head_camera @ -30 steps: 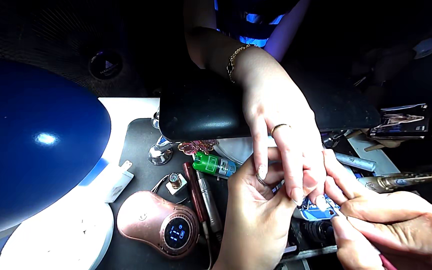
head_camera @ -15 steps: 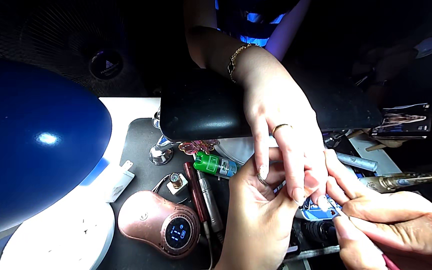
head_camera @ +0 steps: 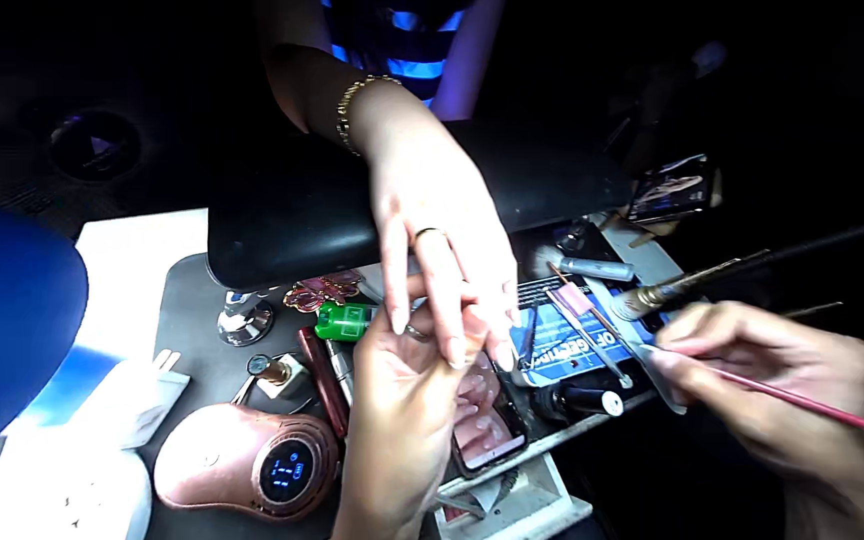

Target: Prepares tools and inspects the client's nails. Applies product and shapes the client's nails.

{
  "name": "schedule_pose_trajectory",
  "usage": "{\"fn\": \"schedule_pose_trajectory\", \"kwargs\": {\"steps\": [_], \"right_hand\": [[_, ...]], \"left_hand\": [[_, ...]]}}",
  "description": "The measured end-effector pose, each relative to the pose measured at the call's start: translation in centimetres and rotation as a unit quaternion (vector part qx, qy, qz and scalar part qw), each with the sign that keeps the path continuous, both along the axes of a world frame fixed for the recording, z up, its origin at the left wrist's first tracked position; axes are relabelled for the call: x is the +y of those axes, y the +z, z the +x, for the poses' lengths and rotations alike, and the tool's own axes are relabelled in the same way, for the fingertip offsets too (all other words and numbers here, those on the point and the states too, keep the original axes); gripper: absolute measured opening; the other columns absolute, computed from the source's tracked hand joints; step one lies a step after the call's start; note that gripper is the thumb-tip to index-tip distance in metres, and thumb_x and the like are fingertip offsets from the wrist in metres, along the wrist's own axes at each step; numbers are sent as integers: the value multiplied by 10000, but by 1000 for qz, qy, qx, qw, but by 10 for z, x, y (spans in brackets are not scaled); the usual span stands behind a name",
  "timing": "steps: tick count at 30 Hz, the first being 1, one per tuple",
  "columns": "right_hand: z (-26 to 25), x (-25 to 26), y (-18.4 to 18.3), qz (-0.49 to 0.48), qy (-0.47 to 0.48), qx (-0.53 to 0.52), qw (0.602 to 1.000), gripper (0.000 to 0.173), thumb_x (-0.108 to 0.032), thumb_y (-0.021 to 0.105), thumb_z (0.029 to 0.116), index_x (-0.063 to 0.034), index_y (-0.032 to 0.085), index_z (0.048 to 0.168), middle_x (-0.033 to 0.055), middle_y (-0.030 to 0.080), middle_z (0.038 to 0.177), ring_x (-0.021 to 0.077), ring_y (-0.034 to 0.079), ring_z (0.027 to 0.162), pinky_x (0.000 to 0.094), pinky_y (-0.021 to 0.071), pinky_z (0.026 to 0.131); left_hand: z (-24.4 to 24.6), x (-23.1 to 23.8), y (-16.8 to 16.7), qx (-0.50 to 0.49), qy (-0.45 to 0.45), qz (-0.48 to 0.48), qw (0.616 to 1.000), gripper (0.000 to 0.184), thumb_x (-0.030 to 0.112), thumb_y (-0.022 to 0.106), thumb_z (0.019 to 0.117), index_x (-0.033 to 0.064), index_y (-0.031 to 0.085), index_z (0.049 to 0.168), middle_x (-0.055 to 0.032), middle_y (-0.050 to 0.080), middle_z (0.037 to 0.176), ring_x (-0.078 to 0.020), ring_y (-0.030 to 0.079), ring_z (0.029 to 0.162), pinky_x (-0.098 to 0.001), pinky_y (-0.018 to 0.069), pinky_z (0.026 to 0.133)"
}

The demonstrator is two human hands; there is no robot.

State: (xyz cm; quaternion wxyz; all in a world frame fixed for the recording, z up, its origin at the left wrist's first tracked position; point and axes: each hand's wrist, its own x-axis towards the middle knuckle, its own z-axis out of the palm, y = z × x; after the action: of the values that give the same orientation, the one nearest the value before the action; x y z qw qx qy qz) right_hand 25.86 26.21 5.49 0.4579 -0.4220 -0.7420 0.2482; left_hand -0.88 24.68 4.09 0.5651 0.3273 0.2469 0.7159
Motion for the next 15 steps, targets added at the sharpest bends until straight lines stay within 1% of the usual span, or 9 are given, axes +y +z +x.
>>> {"fn": "schedule_pose_trajectory", "kwargs": {"steps": [2, 4, 7, 10, 13, 15], "right_hand": [[5, 2, -19, -48, -1, -18, 999, 86, -129, 731, 795, -173, 678, 846, -117, 696, 820, -74, 590, 591, 85, 488, 500], [7, 3, -35, -73, -12, -39, 997, 61, -155, 719, 774, -158, 673, 814, -101, 689, 787, -82, 564, 562, 76, 457, 480], [5, 4, -43, -87, -15, -42, 995, 61, -161, 726, 768, -162, 675, 802, -100, 706, 788, -80, 574, 563, 79, 460, 478], [3, 5, -46, -91, -11, -45, 995, 60, -167, 727, 770, -159, 675, 800, -104, 702, 772, -90, 567, 551, 71, 455, 476], [5, 6, -47, -87, -3, -19, 996, 68, -143, 732, 774, -161, 680, 815, -97, 717, 792, -61, 594, 547, 97, 486, 470], [6, 4, -34, -63, 21, 35, 997, 99, -127, 756, 830, -187, 694, 878, -99, 710, 844, -22, 622, 556, 136, 533, 461]], "left_hand": [[0, 0, -1, 1, 6, 0, 1000, 262, -76, 619, 944, 49, 603, 1174, -84, 715, 975, -145, 722, 891, -295, 611, 855], [0, -1, -1, 2, 12, -5, 1000, 277, -84, 623, 935, 57, 603, 1173, -80, 716, 982, -146, 726, 889, -297, 616, 851], [-1, -1, 0, 0, 18, -5, 1000, 263, -67, 648, 932, 46, 617, 1167, -99, 712, 1006, -162, 728, 894, -313, 622, 849], [-2, -1, 1, 4, 17, -4, 1000, 250, -52, 650, 937, 40, 612, 1167, -106, 714, 1009, -163, 727, 896, -306, 619, 847], [-2, -1, 2, 3, 15, -5, 1000, 249, -66, 645, 933, 34, 614, 1159, -105, 713, 979, -159, 727, 876, -305, 621, 837], [-3, -2, 2, 2, 11, -3, 1000, 247, -56, 664, 930, 33, 612, 1155, -107, 717, 970, -151, 724, 862, -302, 619, 832]]}}
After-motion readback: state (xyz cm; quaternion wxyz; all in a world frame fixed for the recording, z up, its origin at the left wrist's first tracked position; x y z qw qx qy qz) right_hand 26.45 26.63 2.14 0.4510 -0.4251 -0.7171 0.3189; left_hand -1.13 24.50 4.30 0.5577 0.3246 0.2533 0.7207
